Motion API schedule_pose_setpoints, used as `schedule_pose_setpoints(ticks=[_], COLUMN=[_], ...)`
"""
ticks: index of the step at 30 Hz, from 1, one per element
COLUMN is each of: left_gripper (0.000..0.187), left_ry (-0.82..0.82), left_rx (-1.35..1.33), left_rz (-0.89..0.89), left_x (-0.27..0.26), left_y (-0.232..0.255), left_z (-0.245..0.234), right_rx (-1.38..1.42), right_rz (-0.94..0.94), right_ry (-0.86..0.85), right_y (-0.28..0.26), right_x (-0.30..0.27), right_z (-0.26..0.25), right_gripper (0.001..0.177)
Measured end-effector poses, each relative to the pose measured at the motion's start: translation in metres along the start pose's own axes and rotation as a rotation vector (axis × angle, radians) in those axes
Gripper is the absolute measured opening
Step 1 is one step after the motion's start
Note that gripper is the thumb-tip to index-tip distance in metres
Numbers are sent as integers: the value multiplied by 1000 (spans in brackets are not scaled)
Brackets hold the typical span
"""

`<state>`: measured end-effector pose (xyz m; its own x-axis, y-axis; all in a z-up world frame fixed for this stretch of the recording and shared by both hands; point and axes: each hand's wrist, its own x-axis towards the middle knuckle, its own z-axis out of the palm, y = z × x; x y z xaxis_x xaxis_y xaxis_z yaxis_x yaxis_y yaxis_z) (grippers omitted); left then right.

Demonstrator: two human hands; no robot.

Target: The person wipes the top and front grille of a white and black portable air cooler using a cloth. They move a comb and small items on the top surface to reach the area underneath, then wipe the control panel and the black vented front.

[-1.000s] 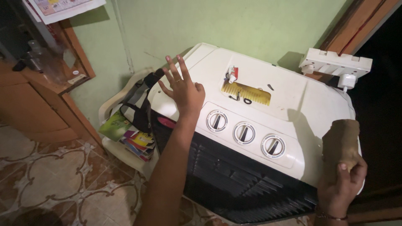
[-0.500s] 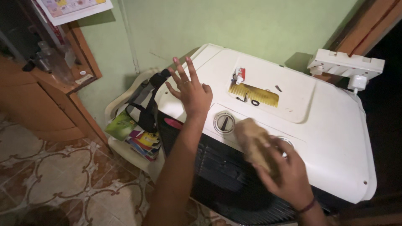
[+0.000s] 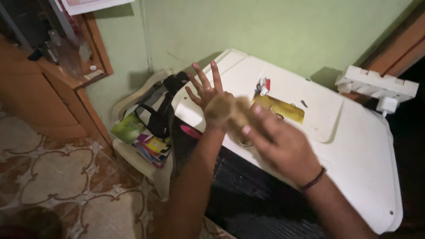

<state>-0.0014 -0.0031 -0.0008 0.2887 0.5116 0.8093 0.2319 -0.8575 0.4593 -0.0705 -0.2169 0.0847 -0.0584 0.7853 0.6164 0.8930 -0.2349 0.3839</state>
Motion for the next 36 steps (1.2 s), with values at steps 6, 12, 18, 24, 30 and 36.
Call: schedule_pose_setpoints(ticks=[6,12,18,24,30,36], left_gripper=[93,91,92,95,92,91], left_ry=[-165,-98,-58,-145,-162,-170], left_rx=[8,-19,-145,-175,-206,-204], left_rz=[-71,-62,-113,-156,-121,-117], left_x=[-2,-3,-3,2,4,4], left_y=[5,0,-5,-4,-4,-1], left_z=[-2,2,9,1,0,-1], right_rx=[-60,13,165,-65,-224,-212], right_rz=[272,395,247,234,307,760], right_ry=[-79,-247,-306,-516,-705,-782], right_y=[67,92,87,125,224,254], right_x=[51,56,64,76,78,87], right_z=[28,65,112,183,259,250], right_gripper=[62,68,64,48,47,42])
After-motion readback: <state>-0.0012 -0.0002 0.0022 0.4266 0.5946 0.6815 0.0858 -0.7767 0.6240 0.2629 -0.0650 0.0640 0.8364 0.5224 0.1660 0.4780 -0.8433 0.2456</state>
